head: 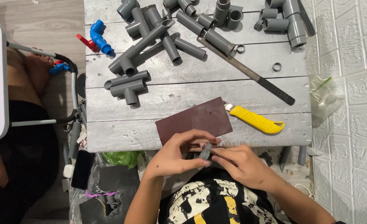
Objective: Sanding and trimming small plastic rings using sandpaper and a utility knife on a wooden work surface.
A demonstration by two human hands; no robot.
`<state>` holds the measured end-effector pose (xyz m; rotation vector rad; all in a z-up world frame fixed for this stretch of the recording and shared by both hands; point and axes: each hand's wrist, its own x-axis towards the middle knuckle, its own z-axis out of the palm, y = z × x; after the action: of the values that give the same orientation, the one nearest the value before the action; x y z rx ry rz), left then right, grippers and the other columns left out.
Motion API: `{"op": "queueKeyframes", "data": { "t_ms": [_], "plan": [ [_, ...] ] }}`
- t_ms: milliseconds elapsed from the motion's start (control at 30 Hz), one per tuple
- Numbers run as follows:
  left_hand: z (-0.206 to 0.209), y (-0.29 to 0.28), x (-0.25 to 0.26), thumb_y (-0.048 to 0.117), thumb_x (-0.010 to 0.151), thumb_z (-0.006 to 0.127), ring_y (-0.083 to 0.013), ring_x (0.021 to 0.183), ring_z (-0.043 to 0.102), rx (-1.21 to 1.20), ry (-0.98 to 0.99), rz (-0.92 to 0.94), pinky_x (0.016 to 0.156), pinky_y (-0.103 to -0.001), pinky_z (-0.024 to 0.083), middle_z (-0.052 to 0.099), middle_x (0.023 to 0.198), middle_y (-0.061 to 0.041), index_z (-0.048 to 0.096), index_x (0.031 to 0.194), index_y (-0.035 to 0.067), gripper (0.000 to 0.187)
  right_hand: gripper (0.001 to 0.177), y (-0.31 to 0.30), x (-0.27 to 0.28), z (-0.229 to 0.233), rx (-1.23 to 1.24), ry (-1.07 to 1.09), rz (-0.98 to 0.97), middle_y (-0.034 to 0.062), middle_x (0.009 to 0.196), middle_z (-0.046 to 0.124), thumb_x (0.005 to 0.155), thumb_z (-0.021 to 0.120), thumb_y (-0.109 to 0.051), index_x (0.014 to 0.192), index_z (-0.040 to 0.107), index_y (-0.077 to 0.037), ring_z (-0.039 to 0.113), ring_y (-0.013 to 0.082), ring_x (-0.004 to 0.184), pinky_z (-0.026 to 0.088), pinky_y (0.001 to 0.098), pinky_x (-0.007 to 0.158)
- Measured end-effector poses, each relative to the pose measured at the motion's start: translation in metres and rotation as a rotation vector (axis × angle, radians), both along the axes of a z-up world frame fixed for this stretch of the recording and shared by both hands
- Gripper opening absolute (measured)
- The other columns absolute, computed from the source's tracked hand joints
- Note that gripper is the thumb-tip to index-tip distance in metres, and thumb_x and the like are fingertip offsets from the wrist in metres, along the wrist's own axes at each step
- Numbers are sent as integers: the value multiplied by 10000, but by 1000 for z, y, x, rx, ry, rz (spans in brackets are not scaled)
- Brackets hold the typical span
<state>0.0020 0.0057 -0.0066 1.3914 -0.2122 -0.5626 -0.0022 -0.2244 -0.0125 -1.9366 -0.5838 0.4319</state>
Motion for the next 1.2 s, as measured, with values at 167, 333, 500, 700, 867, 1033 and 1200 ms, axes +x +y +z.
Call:
{"op": "queueKeyframes", "data": {
  "t_ms": [167, 333, 500, 700, 867, 1033, 1200],
  "plan": [
    [-3, 9, 2, -42, 640, 777, -279, 1119, 723, -91, -117, -34, 1004, -387, 601, 736, 1208, -149, 633, 1256, 46, 639, 312, -16, -11, -39, 756, 1023, 151, -13, 554, 437, 1033, 548, -124, 1244, 625, 92, 288, 67, 412, 230, 246, 378],
    [-35, 32, 1, -118, 651, 807, -342, 1221, 684, -319, -149, 72, 1091, -428, 585, 690, 1255, -205, 573, 1319, 42, 726, 510, -27, -11, -33, 886, 999, 78, -23, 551, 381, 1012, 542, -111, 1441, 495, 160, 224, 68, 419, 137, 235, 363],
    [-57, 21, -7, 86, 734, 949, -463, 1281, 610, -976, -114, 172, 1051, -568, 556, 697, 1248, -268, 554, 1320, 127, 708, 501, -36, -14, -48, 645, 667, -51, 119, 783, 642, 938, 554, 5, 1433, 587, 74, 426, 130, 560, 340, 239, 454],
    [-52, 11, -12, 42, 742, 920, -409, 1233, 672, -1082, -92, 26, 1023, -513, 615, 636, 1335, -325, 540, 1308, 122, 687, 377, -18, -3, -24, 326, 307, -146, 100, 1185, 707, 846, 623, 52, 1160, 830, 27, 615, 177, 858, 454, 273, 713],
    [-46, 1, -17, 52, 770, 901, -480, 1212, 660, -1154, -63, -25, 1022, -532, 618, 584, 1391, -322, 546, 1229, 114, 584, 363, -18, -3, -14, 255, 199, -193, 93, 1184, 757, 807, 637, 59, 1105, 837, 7, 700, 183, 954, 531, 279, 777],
    [-46, -7, -20, 93, 780, 915, -477, 1201, 669, -1206, 29, -39, 1014, -493, 639, 614, 1312, -254, 531, 1079, 120, 488, 327, -28, -12, -21, 241, 168, -255, 106, 1212, 749, 803, 657, -34, 1077, 831, 8, 706, 224, 1054, 550, 312, 874],
    [-56, -10, -14, 58, 771, 904, -454, 1206, 673, -1212, 19, -44, 1015, -509, 627, 630, 1295, -222, 564, 1074, 140, 463, 162, -31, -17, -29, 340, 125, -350, 131, 1146, 753, 798, 709, 53, 951, 722, 1, 727, 219, 996, 595, 314, 872]
  ]
}}
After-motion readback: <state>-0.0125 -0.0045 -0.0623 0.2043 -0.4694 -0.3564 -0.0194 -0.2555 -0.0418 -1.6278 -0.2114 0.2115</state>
